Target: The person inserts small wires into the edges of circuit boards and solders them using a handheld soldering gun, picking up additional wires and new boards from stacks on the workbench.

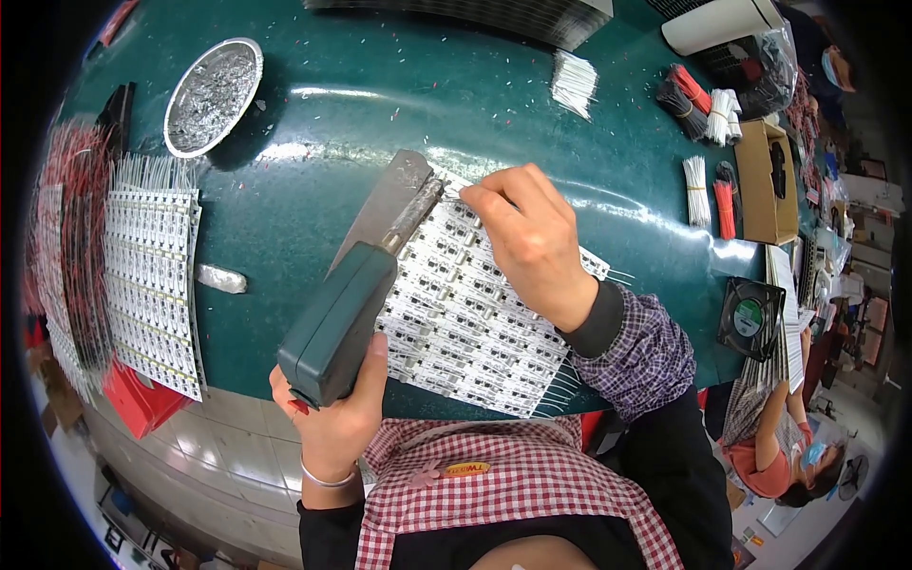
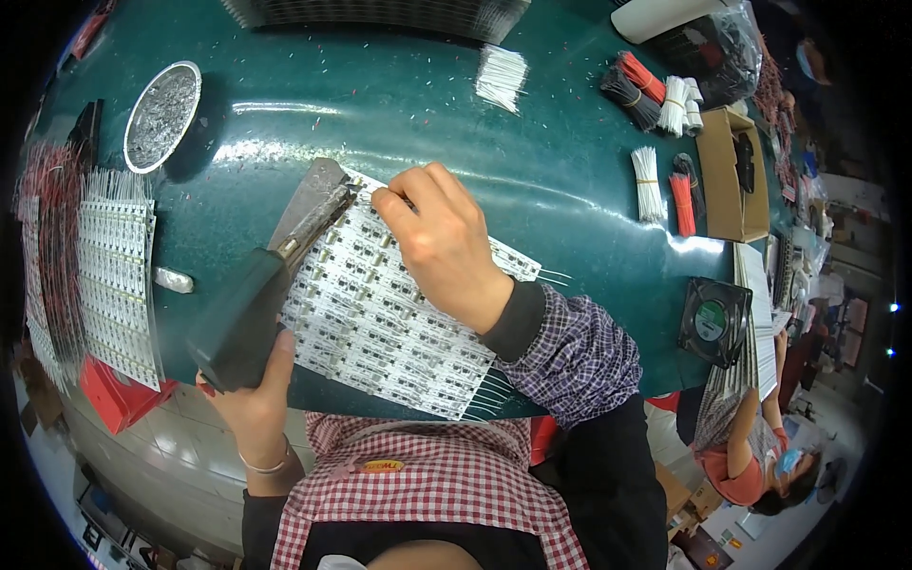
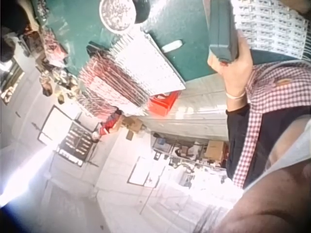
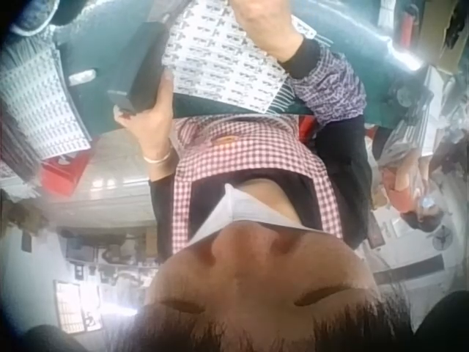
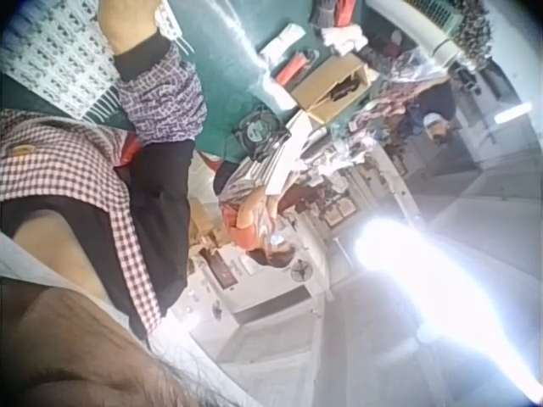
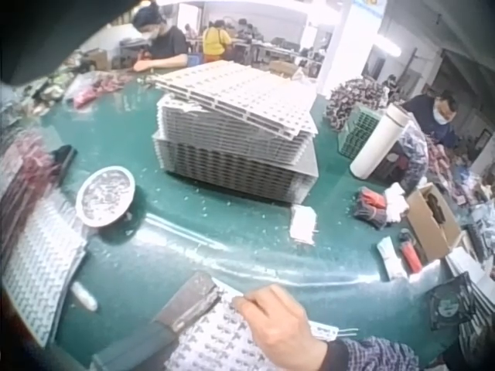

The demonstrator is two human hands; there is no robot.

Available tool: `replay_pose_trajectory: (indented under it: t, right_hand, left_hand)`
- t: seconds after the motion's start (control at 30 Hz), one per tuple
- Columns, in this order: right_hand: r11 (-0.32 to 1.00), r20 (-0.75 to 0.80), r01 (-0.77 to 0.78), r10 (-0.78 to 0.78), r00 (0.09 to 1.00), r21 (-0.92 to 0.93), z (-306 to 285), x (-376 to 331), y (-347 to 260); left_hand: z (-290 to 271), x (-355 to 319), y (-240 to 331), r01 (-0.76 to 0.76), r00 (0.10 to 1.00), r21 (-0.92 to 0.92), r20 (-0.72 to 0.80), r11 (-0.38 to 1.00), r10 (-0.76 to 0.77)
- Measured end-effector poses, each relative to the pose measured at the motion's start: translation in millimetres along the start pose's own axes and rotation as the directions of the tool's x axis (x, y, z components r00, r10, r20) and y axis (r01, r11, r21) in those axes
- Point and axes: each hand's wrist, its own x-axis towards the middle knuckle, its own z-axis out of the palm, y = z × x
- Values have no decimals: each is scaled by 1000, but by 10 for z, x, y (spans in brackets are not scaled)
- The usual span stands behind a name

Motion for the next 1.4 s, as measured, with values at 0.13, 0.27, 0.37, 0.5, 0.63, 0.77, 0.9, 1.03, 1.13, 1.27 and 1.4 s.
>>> replay_pose_trajectory:
  t: [0.13, 0.27, 0.37, 0.5, 0.63, 0.77, 0.9, 1.03, 1.13, 1.27, 1.4]
  right_hand:
    - [1000, 4, -4, 4, 1000, -11, 2, -4, 1]
    - [1000, 1, 3, -3, 1000, -8, 7, -2, 8]
    - [1000, 5, 7, -7, 1000, -9, 9, 0, 13]
    - [1000, 0, 16, -16, 1000, -15, 13, 1, 11]
    - [1000, 9, 14, -14, 1000, -22, 10, -1, 15]
    - [999, 11, 18, -18, 1000, -28, 11, 4, 7]
    - [998, 0, 33, -33, 999, -55, -22, 4, -19]
    - [996, -45, 56, -59, 997, -62, -53, -14, -61]
    - [999, -32, 37, -37, 999, -5, -53, -19, -72]
    - [999, 0, 37, -37, 999, -8, -52, -32, -80]
    - [999, 6, 39, -39, 999, -4, -39, -34, -74]
  left_hand:
    - [10, 15, 1, -28, 1000, -5, -15, 1000, 27]
    - [49, 65, -10, -78, 997, -27, -2, 997, 78]
    - [61, 85, -3, -152, 988, -1, -33, 988, 152]
    - [54, 72, -2, -122, 992, -14, -37, 992, 122]
    - [43, 20, -12, -122, 991, 57, -53, 991, 125]
    - [38, -64, -20, 127, 983, -104, -117, 986, -139]
    - [3, -79, -88, -21, 997, -38, -80, 999, 18]
    - [-15, -95, -123, -29, 997, -32, -79, 999, 26]
    - [-9, -95, -91, -47, 996, -48, -74, 998, 43]
    - [16, -81, -12, 80, 989, -97, -118, 992, -92]
    - [20, -48, -9, -13, 994, -71, -107, 997, 5]
